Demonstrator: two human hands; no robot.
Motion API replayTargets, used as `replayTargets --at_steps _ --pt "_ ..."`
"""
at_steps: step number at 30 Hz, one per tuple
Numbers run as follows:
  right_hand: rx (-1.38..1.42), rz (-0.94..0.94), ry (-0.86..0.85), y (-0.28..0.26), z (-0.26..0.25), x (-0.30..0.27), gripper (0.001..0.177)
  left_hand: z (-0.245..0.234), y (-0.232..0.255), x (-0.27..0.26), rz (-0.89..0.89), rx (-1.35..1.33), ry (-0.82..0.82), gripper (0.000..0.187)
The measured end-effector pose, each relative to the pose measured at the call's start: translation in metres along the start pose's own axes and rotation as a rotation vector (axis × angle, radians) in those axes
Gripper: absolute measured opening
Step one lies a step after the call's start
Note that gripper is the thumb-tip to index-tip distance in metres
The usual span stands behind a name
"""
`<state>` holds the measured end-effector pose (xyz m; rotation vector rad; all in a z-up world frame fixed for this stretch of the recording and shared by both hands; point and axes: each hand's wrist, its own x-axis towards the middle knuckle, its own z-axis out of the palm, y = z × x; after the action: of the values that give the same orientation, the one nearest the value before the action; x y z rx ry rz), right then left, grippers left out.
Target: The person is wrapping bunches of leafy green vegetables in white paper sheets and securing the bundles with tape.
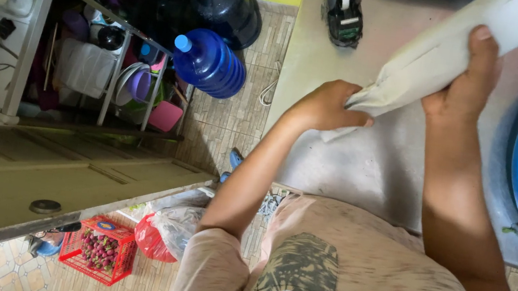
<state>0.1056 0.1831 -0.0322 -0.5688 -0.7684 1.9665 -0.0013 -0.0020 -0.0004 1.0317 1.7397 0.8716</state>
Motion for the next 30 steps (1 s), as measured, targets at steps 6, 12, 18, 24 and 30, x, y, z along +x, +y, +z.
replayTargets --at_steps 6,12,18,24,30 --pt "-0.022 0.0 0.037 -0.004 0.002 -0.004 0.045 -0.015 -0.023 0.005 -0.011 0.082 -0.105 0.027" --pt "-0.016 -0.042 -0.062 -0.002 0.003 -0.008 0.047 -0.023 -0.008 0.014 0.129 0.069 -0.147 0.132" --pt "-0.126 0.035 -0.306 -0.017 0.018 -0.031 0.058 0.001 -0.025 0.053 0.281 -0.703 -0.814 0.079" --pt "-0.17 0.029 -0.336 -0.021 0.015 -0.036 0.051 0.013 -0.027 0.053 0.145 -0.706 -0.622 0.059" --pt "-0.097 0.067 -0.288 -0.007 0.012 -0.037 0.058 -0.004 -0.011 0.039 0.345 -0.611 -0.731 0.051"
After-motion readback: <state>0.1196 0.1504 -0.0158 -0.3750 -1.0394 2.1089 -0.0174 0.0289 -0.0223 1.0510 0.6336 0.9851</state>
